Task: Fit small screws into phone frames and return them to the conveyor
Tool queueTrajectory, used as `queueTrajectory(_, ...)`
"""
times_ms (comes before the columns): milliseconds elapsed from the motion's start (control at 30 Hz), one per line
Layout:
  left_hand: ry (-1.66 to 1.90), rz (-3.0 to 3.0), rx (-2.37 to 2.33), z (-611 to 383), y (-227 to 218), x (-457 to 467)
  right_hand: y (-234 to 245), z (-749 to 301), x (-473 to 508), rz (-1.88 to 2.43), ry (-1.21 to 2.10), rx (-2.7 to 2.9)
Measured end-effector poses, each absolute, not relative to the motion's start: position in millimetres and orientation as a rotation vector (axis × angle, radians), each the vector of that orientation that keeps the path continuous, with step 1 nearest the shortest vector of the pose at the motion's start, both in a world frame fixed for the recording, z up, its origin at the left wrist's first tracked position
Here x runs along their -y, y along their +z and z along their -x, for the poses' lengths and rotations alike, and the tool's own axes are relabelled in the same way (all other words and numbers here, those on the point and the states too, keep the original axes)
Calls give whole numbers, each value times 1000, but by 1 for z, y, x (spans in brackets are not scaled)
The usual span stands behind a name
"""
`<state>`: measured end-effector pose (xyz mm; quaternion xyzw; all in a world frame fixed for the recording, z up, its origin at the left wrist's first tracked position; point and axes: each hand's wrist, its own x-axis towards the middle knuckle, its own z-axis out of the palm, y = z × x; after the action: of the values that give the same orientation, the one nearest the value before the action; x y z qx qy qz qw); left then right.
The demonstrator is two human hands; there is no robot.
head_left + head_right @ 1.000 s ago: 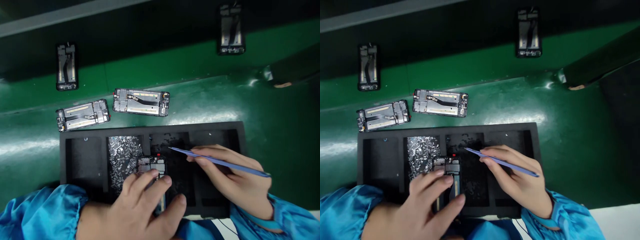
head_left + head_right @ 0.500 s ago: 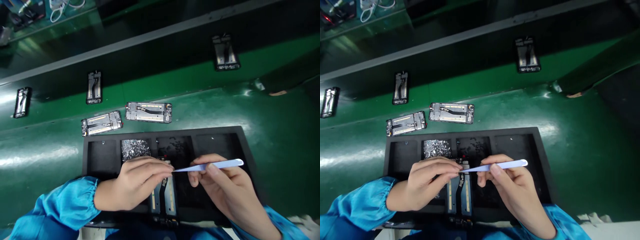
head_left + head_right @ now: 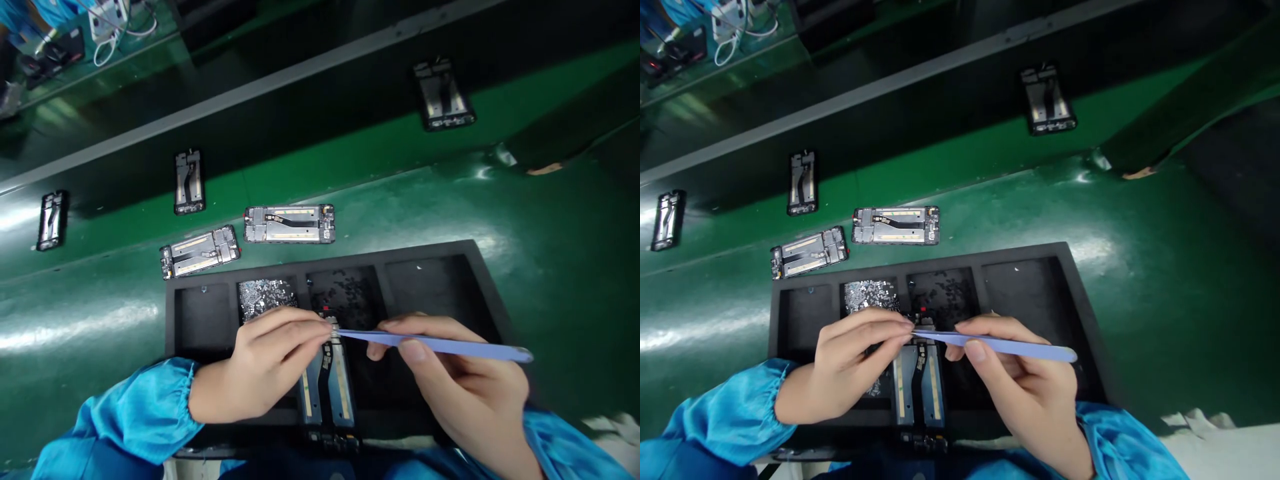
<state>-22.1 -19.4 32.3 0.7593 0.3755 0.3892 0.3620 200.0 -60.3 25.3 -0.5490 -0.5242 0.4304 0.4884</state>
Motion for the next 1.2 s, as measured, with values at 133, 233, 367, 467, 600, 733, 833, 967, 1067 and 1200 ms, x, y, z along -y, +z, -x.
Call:
queueTrajectory(133,1014,-1927,-978,22,33,19,25,-201,62,1369,1038,1292)
queueTrajectory(233,1005,-1908,-1000,20,33,19,27,-200,59,1362,1062,1252)
queueTrajectory(367,1018,-1880,-1035,18,33,19,30,-197,54,1347,1108,1188)
queueTrajectory(467,1030,-1870,-1050,18,32,18,31,-195,52,1343,1098,1173)
queueTrajectory(600,1011,-1837,-1074,17,32,18,30,-196,51,1346,1103,1181)
queueTrajectory(733,1005,-1799,-1074,15,31,21,28,-196,52,1334,1088,1205)
queueTrajectory(833,943,-1742,-1095,18,32,19,28,-195,54,1362,1084,1177)
queueTrajectory(967,667,-1622,-1299,31,44,-1,28,-191,53,1566,1030,1143)
queueTrajectory(1067,299,-1521,-1329,42,50,-19,26,-186,45,1686,1028,1236)
queueTrajectory(1200,-45,-1256,-1169,47,41,-30,18,-181,32,1657,1092,1346)
